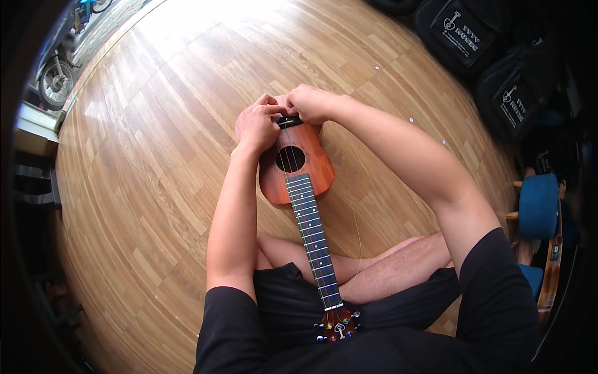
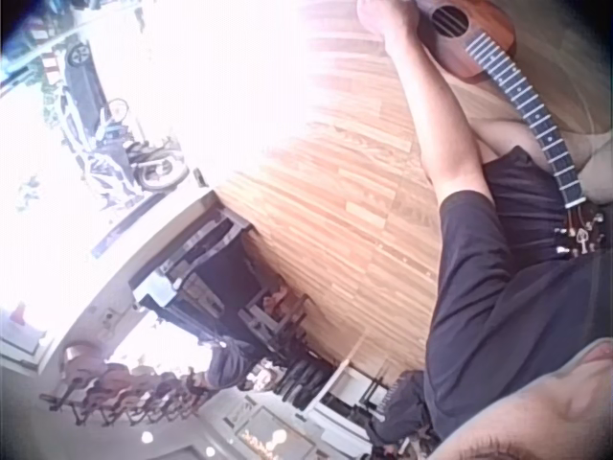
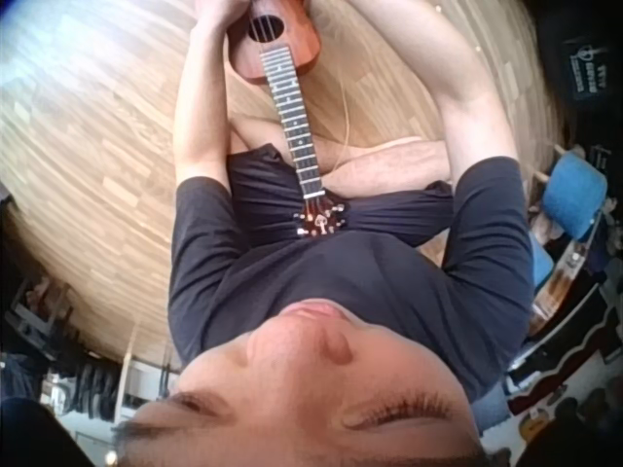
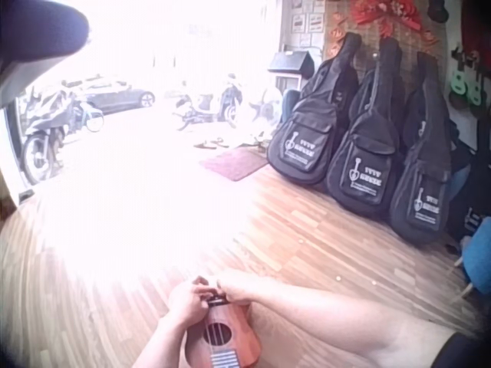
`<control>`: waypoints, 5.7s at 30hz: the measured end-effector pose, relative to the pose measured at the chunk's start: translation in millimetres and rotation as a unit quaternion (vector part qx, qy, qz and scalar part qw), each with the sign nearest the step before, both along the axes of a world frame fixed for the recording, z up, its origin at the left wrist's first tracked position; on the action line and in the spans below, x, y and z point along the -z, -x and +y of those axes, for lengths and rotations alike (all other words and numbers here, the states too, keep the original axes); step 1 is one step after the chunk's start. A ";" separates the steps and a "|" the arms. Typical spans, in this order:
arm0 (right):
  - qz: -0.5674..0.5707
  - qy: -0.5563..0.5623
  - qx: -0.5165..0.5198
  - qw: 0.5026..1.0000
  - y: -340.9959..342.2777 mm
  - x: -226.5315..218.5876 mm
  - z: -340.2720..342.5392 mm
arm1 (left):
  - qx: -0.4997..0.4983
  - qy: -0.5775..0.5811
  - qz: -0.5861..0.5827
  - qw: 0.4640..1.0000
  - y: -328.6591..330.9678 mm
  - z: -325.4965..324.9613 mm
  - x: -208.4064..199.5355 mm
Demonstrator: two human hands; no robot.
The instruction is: The person sits on the floor and replaces a string on a pink ukulele. They thread a new string through the bridge, tie a knot, and then wind the string onto the tuning peg at the headstock.
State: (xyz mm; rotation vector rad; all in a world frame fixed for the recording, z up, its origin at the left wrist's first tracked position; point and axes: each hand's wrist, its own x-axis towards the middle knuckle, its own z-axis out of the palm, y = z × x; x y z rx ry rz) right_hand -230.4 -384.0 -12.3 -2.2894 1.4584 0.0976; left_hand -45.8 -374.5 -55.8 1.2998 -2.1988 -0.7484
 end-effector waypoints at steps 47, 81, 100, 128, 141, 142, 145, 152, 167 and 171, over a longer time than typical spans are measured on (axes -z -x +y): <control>-0.247 0.143 -0.030 0.958 14.1 14.7 35.0 | 0.018 0.061 0.009 0.998 0.7 3.8 6.3; -0.130 0.301 -0.161 0.931 29.4 24.2 43.7 | 0.070 -0.010 0.010 0.997 7.3 -7.2 17.2; -0.204 0.180 0.017 0.962 -2.4 3.4 78.3 | 0.094 0.054 0.037 0.993 11.5 1.0 33.5; -0.223 0.258 0.041 0.939 9.1 37.6 64.8 | 0.083 0.024 0.068 0.994 3.8 5.1 16.6; -0.204 0.217 0.029 0.954 8.7 19.4 64.5 | 0.088 0.034 0.067 0.993 4.8 -0.7 14.5; -0.209 0.220 0.026 0.953 10.6 18.1 63.8 | 0.095 0.040 0.064 0.993 4.1 -1.0 14.0; -0.224 0.216 0.045 0.949 13.3 20.0 66.9 | 0.086 0.005 0.060 0.994 6.3 6.9 13.6; -0.219 0.215 0.092 0.947 5.2 29.9 38.5 | 0.021 0.033 0.105 0.994 5.8 -6.2 28.1; -0.190 0.177 0.155 0.953 7.3 28.6 27.3 | 0.013 0.030 0.094 0.995 5.9 -4.4 24.9; -0.191 0.188 0.200 0.942 12.2 37.7 15.2 | 0.010 0.031 0.117 0.993 5.4 -7.6 34.3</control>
